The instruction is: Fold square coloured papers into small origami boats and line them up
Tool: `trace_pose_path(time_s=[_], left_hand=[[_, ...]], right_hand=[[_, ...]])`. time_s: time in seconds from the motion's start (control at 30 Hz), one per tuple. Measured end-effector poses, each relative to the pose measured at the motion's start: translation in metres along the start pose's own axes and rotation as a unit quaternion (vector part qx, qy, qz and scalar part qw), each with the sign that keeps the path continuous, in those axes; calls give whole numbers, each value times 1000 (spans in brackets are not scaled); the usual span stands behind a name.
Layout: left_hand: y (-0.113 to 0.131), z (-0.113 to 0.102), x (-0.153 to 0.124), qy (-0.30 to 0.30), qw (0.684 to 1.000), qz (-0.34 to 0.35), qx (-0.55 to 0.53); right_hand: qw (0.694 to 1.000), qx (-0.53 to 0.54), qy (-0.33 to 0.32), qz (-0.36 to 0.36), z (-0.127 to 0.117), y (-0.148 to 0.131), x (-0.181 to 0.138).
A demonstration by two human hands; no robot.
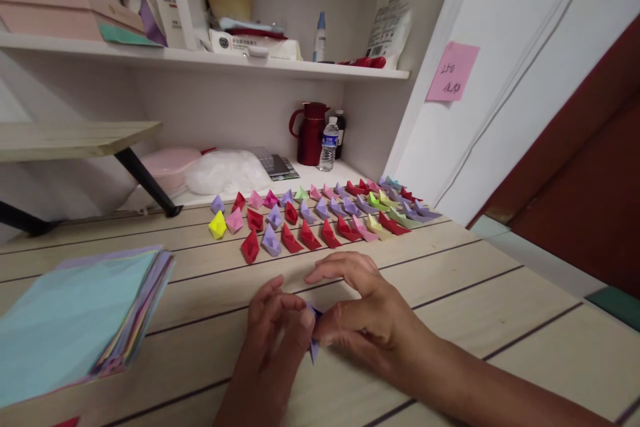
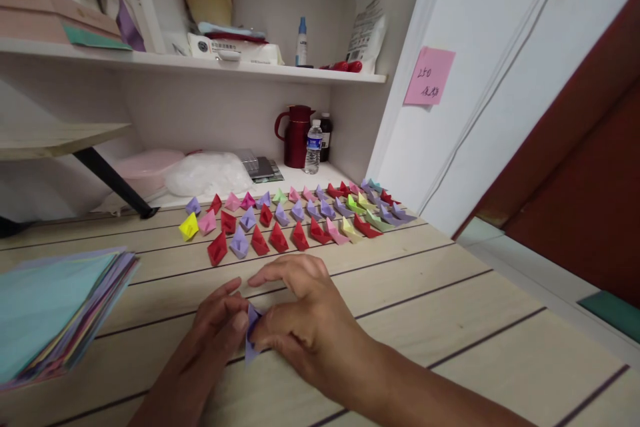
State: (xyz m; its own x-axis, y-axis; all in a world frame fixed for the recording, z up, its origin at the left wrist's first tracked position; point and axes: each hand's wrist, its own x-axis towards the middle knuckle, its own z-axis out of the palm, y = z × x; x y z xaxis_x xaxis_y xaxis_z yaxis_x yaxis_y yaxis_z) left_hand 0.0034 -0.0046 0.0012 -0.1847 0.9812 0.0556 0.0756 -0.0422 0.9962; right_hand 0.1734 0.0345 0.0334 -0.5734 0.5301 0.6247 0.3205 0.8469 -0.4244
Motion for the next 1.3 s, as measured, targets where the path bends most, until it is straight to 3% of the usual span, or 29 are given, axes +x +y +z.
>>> trace_pose_path(time_s=[0.1,0.27,0.37,0.73,1.17,1.3], left_hand=[[-2,-1,0,-9,1000,15,16],[-1,-5,6,-104,992,-49,-54],[-3,-6,9,-125,988,-53,-72],[-9,-4,12,-154,983,-47,-83],[-3,-10,14,-161,981,-103,-18],[-3,-10,12,-125,988,-79,-41]], right_hand=[[1000,-3,-6,-17,3,-1,0],[998,-27,-15,-45,3,-3,-1],[997,-37,-9,-63,3,-3,-1],[997,-35,-6,-61,7,-6,0],[992,-85,15,-87,13,-7,-1],[993,-76,16,-88,12,-10,1]])
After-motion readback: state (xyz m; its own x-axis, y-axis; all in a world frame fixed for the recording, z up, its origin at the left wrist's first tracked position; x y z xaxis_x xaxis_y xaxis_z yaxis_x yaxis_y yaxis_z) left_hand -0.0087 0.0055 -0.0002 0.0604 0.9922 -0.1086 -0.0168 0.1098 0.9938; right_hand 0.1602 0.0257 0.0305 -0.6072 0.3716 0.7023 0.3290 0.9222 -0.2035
